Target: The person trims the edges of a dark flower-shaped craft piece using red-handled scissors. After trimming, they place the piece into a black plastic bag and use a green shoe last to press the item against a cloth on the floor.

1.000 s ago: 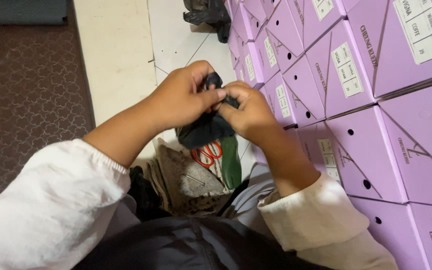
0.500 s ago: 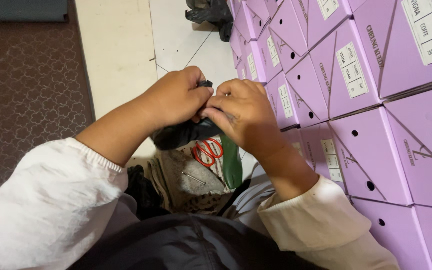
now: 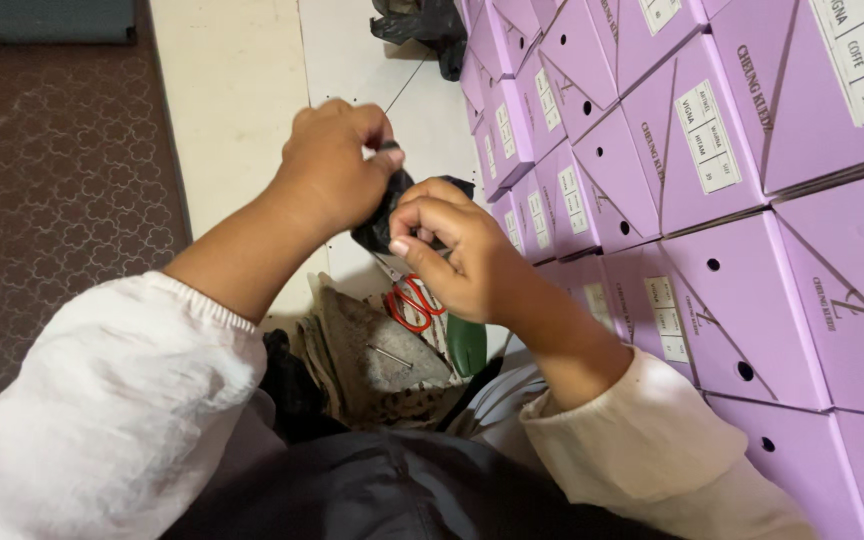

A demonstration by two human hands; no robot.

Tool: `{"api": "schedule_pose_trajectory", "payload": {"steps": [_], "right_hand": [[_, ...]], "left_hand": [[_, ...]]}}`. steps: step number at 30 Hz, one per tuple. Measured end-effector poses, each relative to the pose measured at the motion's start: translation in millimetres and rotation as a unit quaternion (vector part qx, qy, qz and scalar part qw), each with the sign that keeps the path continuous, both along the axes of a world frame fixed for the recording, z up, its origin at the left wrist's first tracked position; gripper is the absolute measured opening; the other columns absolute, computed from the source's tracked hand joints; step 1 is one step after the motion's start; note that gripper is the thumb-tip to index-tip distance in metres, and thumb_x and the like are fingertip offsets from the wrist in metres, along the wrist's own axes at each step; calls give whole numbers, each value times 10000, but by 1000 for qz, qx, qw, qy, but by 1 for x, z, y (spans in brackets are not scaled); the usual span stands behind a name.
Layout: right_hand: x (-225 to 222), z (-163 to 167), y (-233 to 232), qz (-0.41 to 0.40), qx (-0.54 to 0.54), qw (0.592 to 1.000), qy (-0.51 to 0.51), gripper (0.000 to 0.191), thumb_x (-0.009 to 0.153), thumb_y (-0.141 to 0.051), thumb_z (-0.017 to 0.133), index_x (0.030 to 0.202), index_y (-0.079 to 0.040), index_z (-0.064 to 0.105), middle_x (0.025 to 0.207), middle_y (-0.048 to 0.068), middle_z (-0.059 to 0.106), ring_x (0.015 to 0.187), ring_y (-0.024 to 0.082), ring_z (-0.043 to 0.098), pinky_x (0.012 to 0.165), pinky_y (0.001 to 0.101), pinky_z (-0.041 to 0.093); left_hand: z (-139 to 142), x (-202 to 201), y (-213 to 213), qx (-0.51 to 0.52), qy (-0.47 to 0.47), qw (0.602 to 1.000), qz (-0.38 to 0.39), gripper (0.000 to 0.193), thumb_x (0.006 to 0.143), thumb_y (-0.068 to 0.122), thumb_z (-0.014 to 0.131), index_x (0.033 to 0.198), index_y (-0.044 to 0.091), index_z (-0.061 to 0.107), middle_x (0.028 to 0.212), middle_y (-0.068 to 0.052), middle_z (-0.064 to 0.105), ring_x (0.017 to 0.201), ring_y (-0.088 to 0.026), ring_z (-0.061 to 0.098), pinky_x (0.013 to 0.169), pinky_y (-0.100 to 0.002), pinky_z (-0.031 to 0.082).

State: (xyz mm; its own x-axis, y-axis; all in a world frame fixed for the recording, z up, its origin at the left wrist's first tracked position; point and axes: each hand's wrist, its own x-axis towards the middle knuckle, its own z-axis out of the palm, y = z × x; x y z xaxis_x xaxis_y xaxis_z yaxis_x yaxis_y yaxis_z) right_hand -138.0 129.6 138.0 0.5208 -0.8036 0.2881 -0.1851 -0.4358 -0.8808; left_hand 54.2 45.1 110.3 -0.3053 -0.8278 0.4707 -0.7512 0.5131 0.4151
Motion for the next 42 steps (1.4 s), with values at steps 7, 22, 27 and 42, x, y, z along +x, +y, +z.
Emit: {"api": "schedule_pose_trajectory", "payload": {"steps": [7,22,27,42], "right_hand": [[0,5,4,-49,-44,998,-9,38,1057,-37,658,1068,-44,622,1106,53,584,953,123,549,896,260,478],[35,-135,-54,-136,167,940,263,289,861,-213,732,1107,-67,694,966,160,732,876,296,720,779,388,558],[29,-177,-128,-239,475,844,74,311,875,-195,691,1173,-117,649,919,95,732,752,230,700,612,378,571],[-31,-141,-256,-439,365,819,-58,758,928,-248,699,1533,-122,261,1246,128,629,1078,207,654,964,332,573]], "left_hand": [[8,14,-13,169,65,983,30,217,1016,272,643,1099,77,594,917,-174,716,865,-409,670,723,-496,503],[93,49,78,297,-161,934,-120,524,899,372,697,1280,50,539,986,-132,704,988,-351,653,857,-499,474],[93,71,94,493,-312,801,-137,542,962,474,646,1293,64,520,1120,-132,674,1116,-330,619,958,-449,485],[75,95,60,470,-220,840,-159,576,939,441,650,1330,43,506,1170,-119,662,1172,-313,589,1002,-472,433]]}}
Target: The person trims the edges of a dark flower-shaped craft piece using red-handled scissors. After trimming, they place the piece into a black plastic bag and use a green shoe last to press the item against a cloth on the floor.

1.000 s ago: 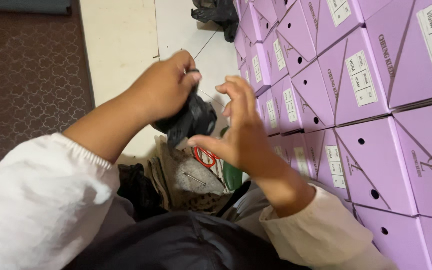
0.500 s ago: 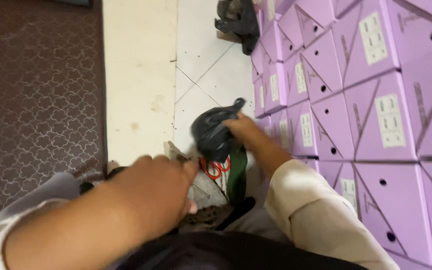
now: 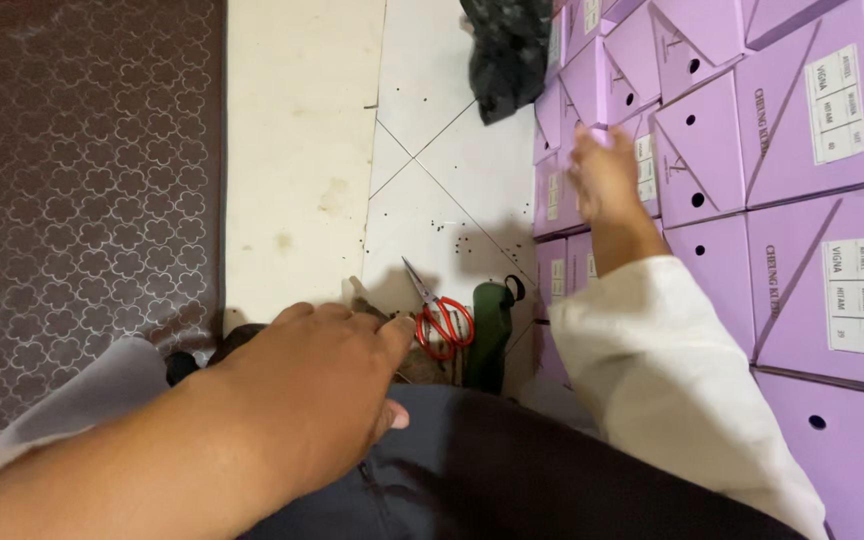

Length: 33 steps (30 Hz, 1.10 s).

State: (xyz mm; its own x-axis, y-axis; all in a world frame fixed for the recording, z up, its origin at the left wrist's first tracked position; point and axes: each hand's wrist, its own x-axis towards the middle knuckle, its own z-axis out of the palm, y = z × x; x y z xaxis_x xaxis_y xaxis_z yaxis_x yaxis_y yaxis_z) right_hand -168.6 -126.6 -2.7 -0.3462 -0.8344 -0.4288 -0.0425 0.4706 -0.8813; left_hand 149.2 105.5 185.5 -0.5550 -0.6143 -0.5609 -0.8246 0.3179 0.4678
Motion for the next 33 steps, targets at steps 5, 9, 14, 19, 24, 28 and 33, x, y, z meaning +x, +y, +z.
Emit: {"api": "schedule_pose_trajectory", "payload": {"steps": [5,9,14,19,24,28,33], "right_hand": [[-9,-6,50,187,112,975,42,609,929,-268,680,1464,-37,501,1239,115,660,1104,214,621,960,386,495],[3,57,93,379,72,910,153,620,928,-341,707,1426,-27,513,1309,141,674,1217,215,630,1043,352,477],[29,139,205,492,6,785,376,628,958,-339,681,1539,-163,521,1311,166,715,853,362,690,775,464,548],[53,149,297,668,-233,643,293,654,903,-378,733,1425,-37,538,1336,221,639,1109,378,653,890,442,508],[57,103,336,711,-12,640,292,665,802,-305,766,1400,-121,544,1251,177,667,1089,397,629,906,479,506],[46,79,335,664,-74,677,309,579,839,-299,762,1341,-94,560,1191,194,678,1062,405,649,890,485,521],[46,41,313,643,-29,674,362,641,845,-305,744,1425,-151,518,1201,207,661,1080,412,636,904,488,508]], "left_hand": [[-4,-6,-4,24,-82,996,11,592,940,470,660,1369,88,517,1249,-136,643,1175,-335,606,970,-463,495],[-36,1,-10,38,-126,989,70,465,960,350,602,1369,139,533,1293,-146,643,1210,-345,616,999,-476,496],[-117,25,-9,-22,-179,979,98,431,931,336,689,1270,77,627,1217,-180,688,1155,-390,639,929,-509,522],[-186,47,33,-49,-233,971,37,258,891,200,694,1123,101,745,1175,-151,718,1116,-355,678,912,-494,541],[-232,33,89,54,-260,964,22,342,787,243,835,1094,96,800,1139,-140,751,1073,-333,714,890,-450,579],[-269,-24,151,25,-364,927,90,499,874,224,746,1350,190,601,1445,-148,506,1239,-381,572,922,-568,531],[-290,-38,151,-57,-265,938,218,288,1019,169,541,1242,113,713,1486,-313,480,1106,-411,661,871,-476,580]]}}
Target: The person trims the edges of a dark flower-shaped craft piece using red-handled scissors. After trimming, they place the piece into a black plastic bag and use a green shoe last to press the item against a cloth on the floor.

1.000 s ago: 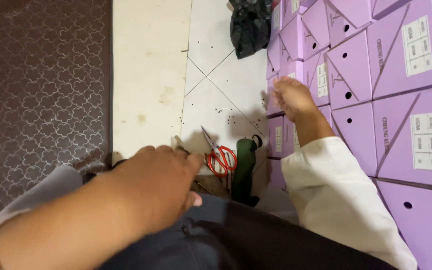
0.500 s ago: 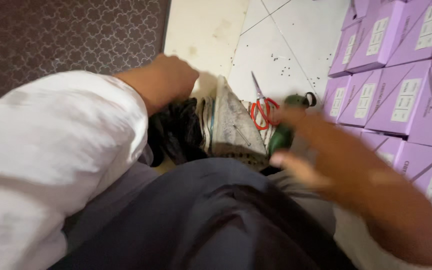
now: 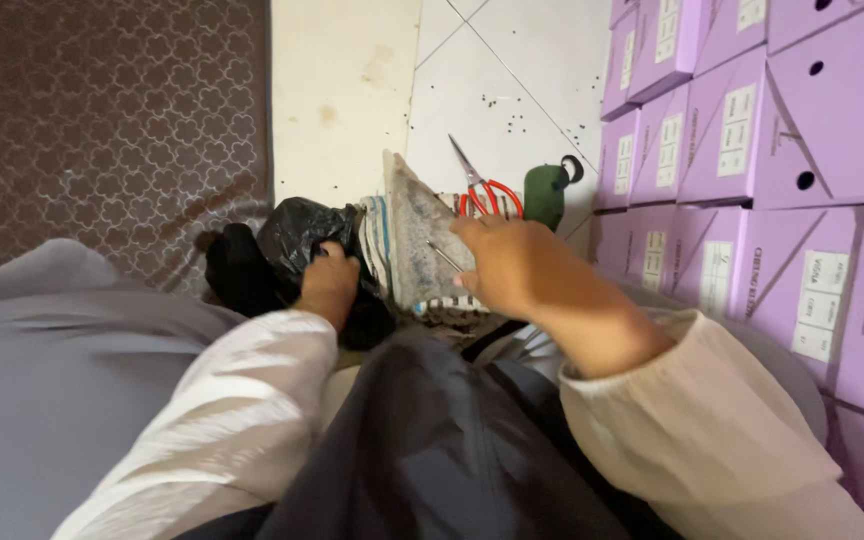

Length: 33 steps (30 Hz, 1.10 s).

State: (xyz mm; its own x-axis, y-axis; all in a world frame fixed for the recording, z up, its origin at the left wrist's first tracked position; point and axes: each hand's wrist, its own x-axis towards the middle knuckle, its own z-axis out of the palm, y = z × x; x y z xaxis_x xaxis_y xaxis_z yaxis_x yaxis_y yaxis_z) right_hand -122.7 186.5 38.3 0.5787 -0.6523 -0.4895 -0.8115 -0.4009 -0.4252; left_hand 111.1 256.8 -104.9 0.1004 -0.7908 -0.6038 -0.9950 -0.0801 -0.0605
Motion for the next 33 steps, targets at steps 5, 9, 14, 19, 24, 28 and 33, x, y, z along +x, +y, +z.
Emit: {"api": "schedule_pose_trajectory", "payload": {"steps": [5,9,14,19,24,28,33], "right_hand": [[3,-47,-17,23,10,1000,11,598,847,-319,750,1366,-97,551,1252,196,652,1153,390,627,950,470,501],[19,-78,-11,23,26,999,17,597,851,-331,746,1359,-95,541,1242,195,643,1147,391,614,933,484,490],[54,-103,22,45,81,989,113,567,860,-378,752,1325,-93,596,1248,180,680,1162,382,647,966,491,513],[114,-133,68,53,167,983,53,877,800,-551,834,1393,-12,477,1296,233,611,1179,391,605,998,437,490],[142,-156,86,46,150,988,3,388,914,-250,644,1254,-65,671,1217,216,705,1104,396,674,923,473,537],[146,-148,54,-60,206,972,-94,343,976,-359,599,1099,-88,771,1003,187,770,873,329,745,813,414,580],[149,-129,4,-233,330,876,-263,357,1007,-403,548,954,-75,676,852,41,755,796,172,714,709,358,552]], "left_hand": [[30,20,-33,83,68,994,16,301,932,160,615,1192,111,759,1335,-199,660,1204,-397,640,1012,-466,535],[47,19,-34,56,73,996,21,332,841,146,659,1162,177,738,1300,-242,567,1124,-461,599,944,-494,508],[55,22,-34,111,73,982,131,286,887,189,656,1120,67,769,1220,-220,682,1157,-404,644,982,-465,533],[67,28,-34,-4,102,964,244,331,893,285,691,1093,29,759,1172,-225,705,1112,-378,663,969,-442,530],[58,39,-41,-218,74,949,217,232,823,107,644,1015,84,772,1124,-208,681,1060,-437,655,777,-501,538],[59,64,-56,-255,-2,942,217,180,832,163,674,929,64,789,1055,-179,719,993,-396,683,781,-462,571],[76,87,-82,-293,134,866,381,146,915,199,669,930,120,790,993,-147,754,931,-340,710,849,-443,551]]}}
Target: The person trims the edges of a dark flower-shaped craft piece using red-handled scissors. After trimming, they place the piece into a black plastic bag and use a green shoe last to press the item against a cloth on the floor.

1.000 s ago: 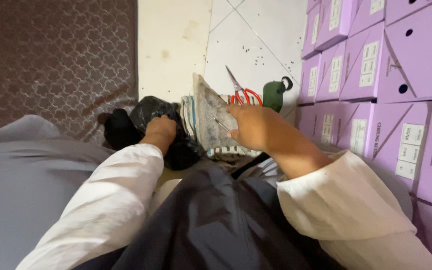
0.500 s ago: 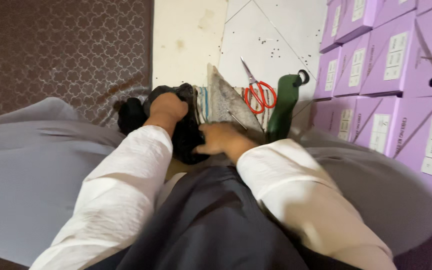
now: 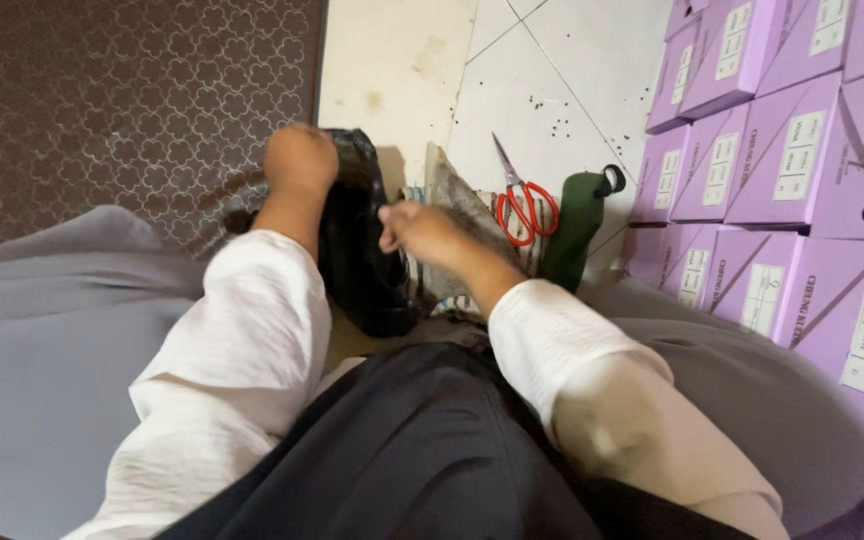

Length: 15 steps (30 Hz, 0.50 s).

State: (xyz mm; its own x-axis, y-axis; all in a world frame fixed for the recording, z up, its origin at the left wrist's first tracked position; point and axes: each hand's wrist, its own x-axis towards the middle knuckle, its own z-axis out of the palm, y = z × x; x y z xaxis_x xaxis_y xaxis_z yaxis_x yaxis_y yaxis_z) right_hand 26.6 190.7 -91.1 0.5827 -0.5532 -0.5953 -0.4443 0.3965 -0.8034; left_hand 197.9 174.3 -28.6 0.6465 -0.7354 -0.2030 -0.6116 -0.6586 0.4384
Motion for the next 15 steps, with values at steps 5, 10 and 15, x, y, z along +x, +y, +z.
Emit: {"api": "schedule_pose_trajectory", "payload": {"steps": [5,10,15], "right_hand": [[-34,-6,-15,58,-291,942,153,292,1017,-376,639,996,-97,721,941,151,749,887,328,703,833,443,550],[-65,-15,8,293,-312,855,291,325,817,-72,622,1127,-156,672,1064,167,702,973,393,672,829,516,522],[-43,-13,3,131,-139,968,162,297,800,-2,606,1058,-144,641,965,133,713,844,293,722,743,408,579]], "left_hand": [[12,6,-7,-6,66,998,12,205,857,80,625,888,180,801,1012,-85,767,965,-263,727,866,-385,550],[23,6,-3,-41,66,996,-53,254,858,36,631,986,165,808,1057,-105,755,982,-259,716,876,-372,540],[56,-4,-13,-84,109,981,-138,185,896,104,684,1055,120,777,1054,-102,762,971,-225,733,866,-354,550]]}}
